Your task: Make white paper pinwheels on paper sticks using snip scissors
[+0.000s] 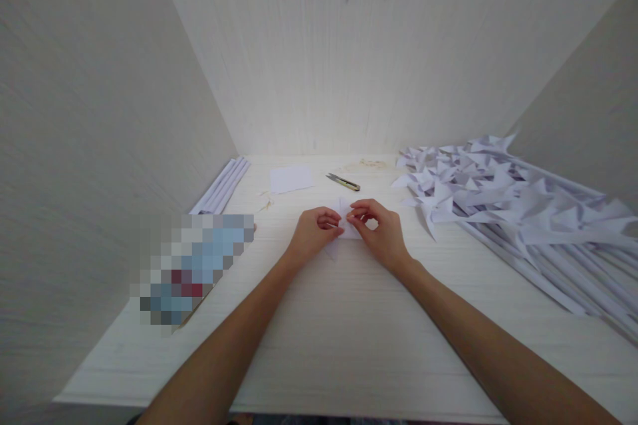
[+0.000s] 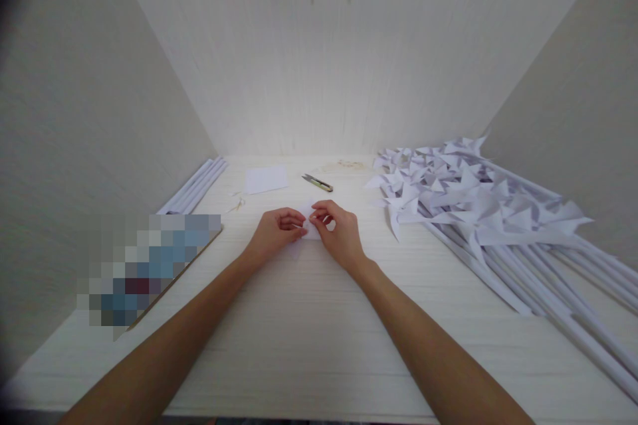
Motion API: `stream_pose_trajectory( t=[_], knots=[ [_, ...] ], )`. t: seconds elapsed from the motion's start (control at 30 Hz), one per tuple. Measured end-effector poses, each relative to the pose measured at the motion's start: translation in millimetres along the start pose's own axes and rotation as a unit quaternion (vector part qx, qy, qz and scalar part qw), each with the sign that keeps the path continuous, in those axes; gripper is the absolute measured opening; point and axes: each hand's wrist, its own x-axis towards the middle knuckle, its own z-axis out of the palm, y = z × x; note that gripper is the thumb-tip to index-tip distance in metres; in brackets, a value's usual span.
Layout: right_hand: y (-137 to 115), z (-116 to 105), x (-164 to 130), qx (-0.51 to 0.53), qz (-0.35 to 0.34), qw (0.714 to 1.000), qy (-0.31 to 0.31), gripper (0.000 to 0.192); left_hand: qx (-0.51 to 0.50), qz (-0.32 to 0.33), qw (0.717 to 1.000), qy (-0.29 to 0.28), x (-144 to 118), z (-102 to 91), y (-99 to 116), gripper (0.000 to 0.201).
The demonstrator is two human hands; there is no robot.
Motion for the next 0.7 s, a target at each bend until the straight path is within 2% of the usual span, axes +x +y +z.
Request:
stream_pose_trajectory(
  t=[0.33,0.53,0.7],
  knots=[
    [2.4,1.1,-3.4,-0.083,-0.114,0.99,-0.001,0.012,-0.033,-0.019,0.999,0.006,0.0,-2.3,1.3,0.022],
    [3.2,1.8,-3.0,-0.096,-0.126,0.987,-0.005,0.015,-0.04,-0.019,0.999,0.006,0.2,-2.3,1.5,0.022],
    [2.7,2.4,-2.9,-0.096,-0.104,0.99,-0.001,0.014,-0.038,-0.019,0.999,0.009,0.1,-2.5,1.3,0.022]
  ],
)
